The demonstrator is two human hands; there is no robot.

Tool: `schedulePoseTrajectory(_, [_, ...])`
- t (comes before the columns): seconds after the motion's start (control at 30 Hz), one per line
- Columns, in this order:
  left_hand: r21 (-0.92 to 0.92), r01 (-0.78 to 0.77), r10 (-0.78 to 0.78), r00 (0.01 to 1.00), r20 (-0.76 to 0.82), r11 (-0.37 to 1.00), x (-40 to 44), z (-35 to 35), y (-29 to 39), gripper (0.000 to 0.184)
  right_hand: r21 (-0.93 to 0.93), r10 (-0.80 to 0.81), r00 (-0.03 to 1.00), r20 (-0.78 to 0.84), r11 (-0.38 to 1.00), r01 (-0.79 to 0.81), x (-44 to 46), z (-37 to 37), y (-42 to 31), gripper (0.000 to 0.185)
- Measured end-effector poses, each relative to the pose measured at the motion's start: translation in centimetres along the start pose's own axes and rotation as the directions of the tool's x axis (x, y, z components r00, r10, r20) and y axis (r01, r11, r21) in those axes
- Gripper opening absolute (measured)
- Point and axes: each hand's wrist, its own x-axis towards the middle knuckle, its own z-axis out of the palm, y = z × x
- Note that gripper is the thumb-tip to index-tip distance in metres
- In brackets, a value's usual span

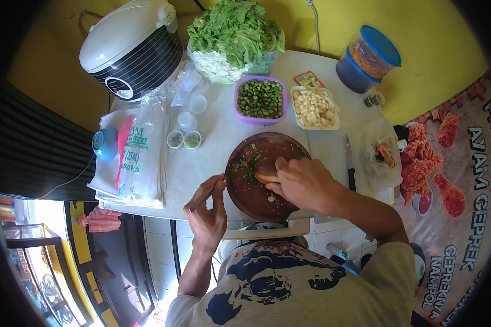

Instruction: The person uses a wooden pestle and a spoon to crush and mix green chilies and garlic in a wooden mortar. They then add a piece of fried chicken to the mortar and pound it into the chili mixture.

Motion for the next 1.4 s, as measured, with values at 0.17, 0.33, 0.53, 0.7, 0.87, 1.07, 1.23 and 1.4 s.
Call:
schedulePoseTrajectory(0.17, [0.019,0.006,-0.008,0.995,0.094,1.000,1.8,1.7,0.7,0.020,0.152,-0.022,0.998,-0.060,0.988,0.031,0.3,0.5,4.0,0.057])
schedulePoseTrajectory(0.33, [0.018,-0.035,0.030,0.975,0.222,0.999,0.7,2.2,1.7,0.018,0.661,0.255,0.914,0.317,0.631,-0.405,-3.7,-0.7,6.8,0.068])
schedulePoseTrajectory(0.53, [-0.100,-0.127,0.142,0.977,0.162,0.987,-0.8,0.8,1.7,0.014,0.777,0.212,0.894,0.393,0.444,-0.447,-3.9,1.4,6.6,0.065])
schedulePoseTrajectory(0.7, [0.041,-0.030,0.030,1.000,0.009,0.999,-0.9,-0.4,1.4,0.013,0.675,0.210,0.915,0.345,0.621,-0.398,-2.4,1.4,3.8,0.071])
schedulePoseTrajectory(0.87, [0.075,-0.014,0.012,1.000,0.020,0.997,-0.7,0.0,1.1,0.013,0.127,0.118,0.990,0.079,0.984,-0.128,-0.9,-0.2,0.8,0.051])
schedulePoseTrajectory(1.07, [0.045,0.007,-0.009,1.000,0.029,0.999,-0.4,0.3,1.0,0.014,-0.049,-0.036,0.996,-0.081,0.998,0.032,-0.1,-0.2,-1.5,0.044])
schedulePoseTrajectory(1.23, [0.001,-0.007,0.007,1.000,0.029,1.000,-0.6,0.4,0.4,0.014,-0.047,0.003,1.000,-0.021,0.999,-0.004,-0.2,-0.3,-1.2,0.045])
schedulePoseTrajectory(1.4, [0.011,0.031,-0.031,0.999,0.030,0.999,-0.5,0.7,0.2,0.015,0.006,0.062,0.998,0.016,0.998,-0.062,-0.5,-0.2,-0.5,0.046])
